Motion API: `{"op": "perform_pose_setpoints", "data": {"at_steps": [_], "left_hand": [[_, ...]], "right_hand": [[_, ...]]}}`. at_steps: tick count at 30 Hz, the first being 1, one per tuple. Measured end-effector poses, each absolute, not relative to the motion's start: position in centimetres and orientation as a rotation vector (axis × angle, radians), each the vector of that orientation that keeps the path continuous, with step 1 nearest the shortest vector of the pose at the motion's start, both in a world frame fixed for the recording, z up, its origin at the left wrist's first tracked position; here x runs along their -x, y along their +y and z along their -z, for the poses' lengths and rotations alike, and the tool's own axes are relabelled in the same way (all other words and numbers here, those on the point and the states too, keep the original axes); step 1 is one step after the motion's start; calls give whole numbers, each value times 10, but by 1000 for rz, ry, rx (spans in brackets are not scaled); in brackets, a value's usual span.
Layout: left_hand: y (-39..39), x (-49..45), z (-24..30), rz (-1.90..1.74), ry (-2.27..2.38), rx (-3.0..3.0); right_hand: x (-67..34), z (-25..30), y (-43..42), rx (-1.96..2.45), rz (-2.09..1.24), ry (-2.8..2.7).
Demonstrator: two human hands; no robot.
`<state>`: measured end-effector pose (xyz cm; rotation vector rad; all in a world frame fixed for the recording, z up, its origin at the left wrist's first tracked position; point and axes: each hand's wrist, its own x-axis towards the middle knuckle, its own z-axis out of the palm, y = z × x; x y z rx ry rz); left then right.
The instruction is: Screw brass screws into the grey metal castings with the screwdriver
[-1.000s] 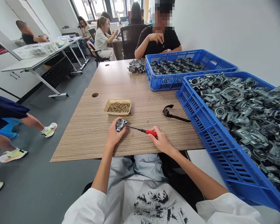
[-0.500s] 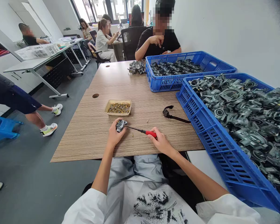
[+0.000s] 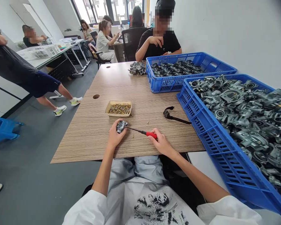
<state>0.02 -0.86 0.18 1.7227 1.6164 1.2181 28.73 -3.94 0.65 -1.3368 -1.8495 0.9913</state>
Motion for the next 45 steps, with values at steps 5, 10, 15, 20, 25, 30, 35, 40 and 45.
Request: {"op": "perform_pose_setpoints", "data": {"at_steps": [5,10,15,20,25,30,35,40,45], "left_hand": [[-9,-1,-3,-1215,1626,-1724],[-9,-1,-2,-1227,1612,-1710],[-9,-1,-2,-1225,1625,-1717],[-9,-1,-2,-1214,1637,-1718],[-9,0,-1,-1220,1640,-1723],[-9,0,-1,-1219,1631,-1729],[-10,-2,-3,-1170,1575,-1806],[-11,-5,-3,-1147,1585,-1804],[-11,-4,-5,-1165,1604,-1748]], "right_hand": [[-288,-4,-39,1335,-1001,-1850],[-289,-1,-38,1322,-1011,-1858],[-289,0,-38,1323,-1005,-1863],[-289,-3,-38,1326,-999,-1869],[-289,-3,-39,1327,-992,-1874],[-289,-3,-38,1313,-996,-1864],[-288,-5,-38,1330,-1005,-1898],[-286,-4,-38,1321,-984,-1911],[-286,-4,-37,1363,-936,-1788]]}}
